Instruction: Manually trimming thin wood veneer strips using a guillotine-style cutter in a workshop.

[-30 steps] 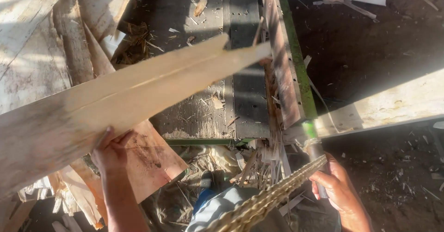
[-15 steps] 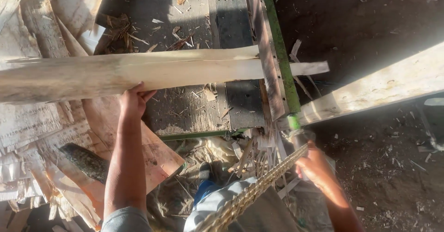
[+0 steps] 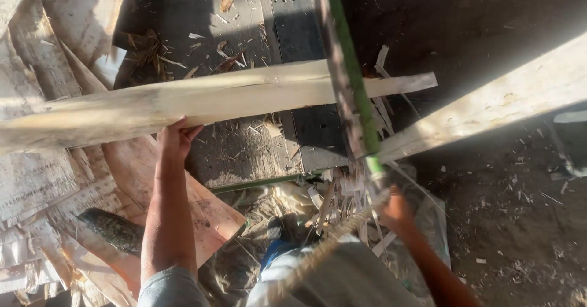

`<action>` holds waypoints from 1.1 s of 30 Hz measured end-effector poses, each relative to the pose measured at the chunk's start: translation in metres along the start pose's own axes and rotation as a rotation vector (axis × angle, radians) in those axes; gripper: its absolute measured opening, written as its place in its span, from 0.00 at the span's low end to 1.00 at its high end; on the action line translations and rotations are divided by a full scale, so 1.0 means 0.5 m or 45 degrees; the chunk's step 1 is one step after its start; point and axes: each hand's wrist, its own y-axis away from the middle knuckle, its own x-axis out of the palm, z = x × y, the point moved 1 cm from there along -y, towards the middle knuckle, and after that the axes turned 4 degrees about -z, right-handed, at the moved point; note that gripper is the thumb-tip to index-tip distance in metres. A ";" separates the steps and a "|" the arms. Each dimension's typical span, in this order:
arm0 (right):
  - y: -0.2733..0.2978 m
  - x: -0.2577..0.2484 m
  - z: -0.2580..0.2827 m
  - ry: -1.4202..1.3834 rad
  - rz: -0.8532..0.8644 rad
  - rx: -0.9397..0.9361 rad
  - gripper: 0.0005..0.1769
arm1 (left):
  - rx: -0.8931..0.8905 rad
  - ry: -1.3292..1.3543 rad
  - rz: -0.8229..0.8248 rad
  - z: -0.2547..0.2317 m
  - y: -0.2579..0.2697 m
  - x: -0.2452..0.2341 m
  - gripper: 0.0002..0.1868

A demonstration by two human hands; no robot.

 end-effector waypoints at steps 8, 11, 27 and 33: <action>-0.020 0.023 -0.062 0.002 0.004 0.109 0.25 | -0.021 0.018 0.023 0.048 -0.001 -0.069 0.28; 0.040 -0.045 0.061 0.061 -0.007 0.042 0.16 | -0.005 0.231 -0.076 0.031 0.032 -0.054 0.22; 0.108 -0.095 0.171 -0.123 -0.021 0.173 0.21 | 0.474 -0.896 0.128 0.110 0.340 0.338 0.38; 0.110 -0.099 0.195 -0.173 -0.057 0.143 0.32 | 0.160 -1.925 -0.547 0.285 0.312 -0.035 0.54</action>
